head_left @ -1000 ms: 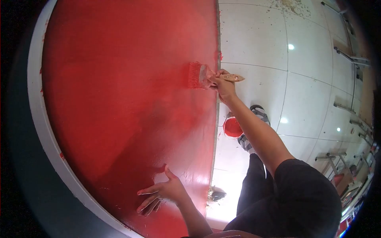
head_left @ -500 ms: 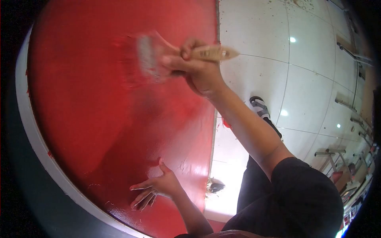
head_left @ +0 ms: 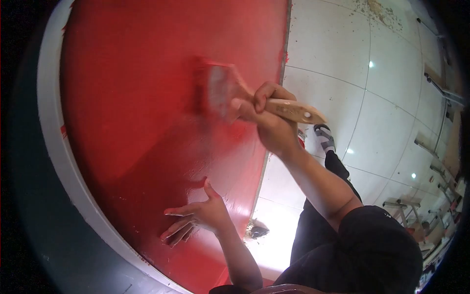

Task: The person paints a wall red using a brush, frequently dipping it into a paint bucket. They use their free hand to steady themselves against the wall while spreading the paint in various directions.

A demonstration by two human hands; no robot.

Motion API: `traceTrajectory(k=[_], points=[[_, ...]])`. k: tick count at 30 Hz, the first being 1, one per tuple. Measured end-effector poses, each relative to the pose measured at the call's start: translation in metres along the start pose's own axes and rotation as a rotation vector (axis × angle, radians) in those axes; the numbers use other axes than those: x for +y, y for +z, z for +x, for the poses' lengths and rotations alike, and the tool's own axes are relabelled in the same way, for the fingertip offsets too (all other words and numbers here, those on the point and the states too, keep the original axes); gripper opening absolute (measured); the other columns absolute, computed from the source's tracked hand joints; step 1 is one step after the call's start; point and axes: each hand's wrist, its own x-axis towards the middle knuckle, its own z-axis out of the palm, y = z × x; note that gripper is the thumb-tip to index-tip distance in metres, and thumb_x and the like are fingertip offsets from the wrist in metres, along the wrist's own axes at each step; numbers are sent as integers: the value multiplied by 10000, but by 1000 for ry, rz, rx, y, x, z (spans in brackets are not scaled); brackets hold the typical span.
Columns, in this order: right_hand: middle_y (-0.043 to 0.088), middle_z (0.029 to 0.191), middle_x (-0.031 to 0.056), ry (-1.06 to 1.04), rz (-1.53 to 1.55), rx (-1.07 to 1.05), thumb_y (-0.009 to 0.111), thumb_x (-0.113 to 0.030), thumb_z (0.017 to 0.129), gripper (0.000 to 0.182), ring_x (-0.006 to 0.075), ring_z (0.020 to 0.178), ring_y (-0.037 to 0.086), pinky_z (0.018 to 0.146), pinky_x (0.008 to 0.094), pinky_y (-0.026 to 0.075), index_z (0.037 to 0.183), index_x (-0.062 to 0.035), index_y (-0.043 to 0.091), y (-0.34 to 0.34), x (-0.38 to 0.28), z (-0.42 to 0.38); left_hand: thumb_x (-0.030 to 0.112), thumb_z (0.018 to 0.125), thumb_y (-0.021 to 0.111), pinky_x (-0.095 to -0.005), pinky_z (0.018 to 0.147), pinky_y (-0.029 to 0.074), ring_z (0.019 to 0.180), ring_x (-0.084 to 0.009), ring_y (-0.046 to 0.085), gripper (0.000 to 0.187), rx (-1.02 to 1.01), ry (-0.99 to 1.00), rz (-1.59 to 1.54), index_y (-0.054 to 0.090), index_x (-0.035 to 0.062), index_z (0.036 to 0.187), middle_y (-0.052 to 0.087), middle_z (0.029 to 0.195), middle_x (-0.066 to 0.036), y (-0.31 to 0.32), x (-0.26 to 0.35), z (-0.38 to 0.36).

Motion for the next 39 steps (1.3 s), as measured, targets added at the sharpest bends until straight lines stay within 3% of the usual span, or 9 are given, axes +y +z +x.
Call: traceTrajectory(k=[5, 9, 13, 16, 23, 28, 30, 35, 39], points=[[585, 732, 85, -173, 100, -302, 678, 103, 784, 351, 225, 731, 682, 672, 352, 602, 746, -94, 389, 51, -33, -9, 743, 657, 658, -867, 729, 55, 1150, -712, -313, 1335, 37, 44, -28, -197, 122, 1473, -393, 1306, -441, 4, -5, 0], [567, 744, 37, 138, 244, 54, 701, 68, 770, 365, 177, 699, 668, 607, 326, 590, 755, -140, 402, 5, 21, 7, 724, 654, 677, -867, 730, 55, 1150, -717, -306, 1337, 33, 43, -23, -182, 115, 1478, -389, 1312, -438, 3, -5, 1], [592, 779, 17, 148, -21, 328, 705, 11, 784, 319, 152, 678, 652, 591, 303, 563, 768, -148, 428, -97, 74, -2, 698, 647, 705, -867, 730, 56, 1145, -725, -298, 1344, 56, 69, -19, -180, 124, 1480, -387, 1320, -431, 4, -7, 2], [602, 787, 21, 155, -192, 385, 687, -11, 810, 285, 150, 709, 656, 618, 305, 562, 776, -145, 438, -105, 73, -12, 698, 651, 703, -868, 725, 58, 1137, -736, -289, 1340, 63, 80, -28, -180, 121, 1479, -386, 1322, -430, 3, -6, 1], [627, 803, 112, -3, 11, -49, 684, 44, 813, 308, 180, 760, 671, 650, 308, 576, 756, -99, 417, 40, -8, -40, 746, 693, 620, -873, 711, 69, 1130, -752, -265, 1256, 61, 73, -48, -133, 138, 1494, -359, 1331, -443, 5, -10, -1], [612, 776, 105, -261, -28, -382, 692, 74, 790, 345, 207, 724, 676, 650, 321, 594, 737, -99, 399, 61, -21, -44, 746, 687, 626, -873, 714, 60, 1133, -752, -263, 1255, 72, 85, -57, -116, 142, 1499, -351, 1334, -446, 4, -9, -1], [602, 766, 94, 29, 293, -40, 689, 75, 786, 342, 204, 722, 675, 649, 332, 605, 738, -108, 403, 44, 8, -34, 741, 682, 636, -872, 718, 46, 1135, -751, -263, 1263, 64, 90, -52, -115, 137, 1499, -354, 1333, -445, 3, -10, -1], [583, 725, 27, 122, -47, 375, 681, 38, 800, 326, 171, 678, 656, 624, 317, 569, 757, -127, 404, -105, 108, -34, 709, 663, 684, -871, 721, 39, 1128, -746, -282, 1296, 66, 99, -40, -120, 128, 1498, -373, 1324, -438, 3, -10, 0], [594, 737, 18, 218, -216, 468, 688, -3, 820, 304, 148, 657, 643, 629, 279, 522, 759, -126, 417, -119, 111, -45, 705, 665, 684, -871, 719, 38, 1124, -744, -290, 1296, 66, 92, -39, -129, 133, 1497, -374, 1323, -439, 3, -9, 0]])
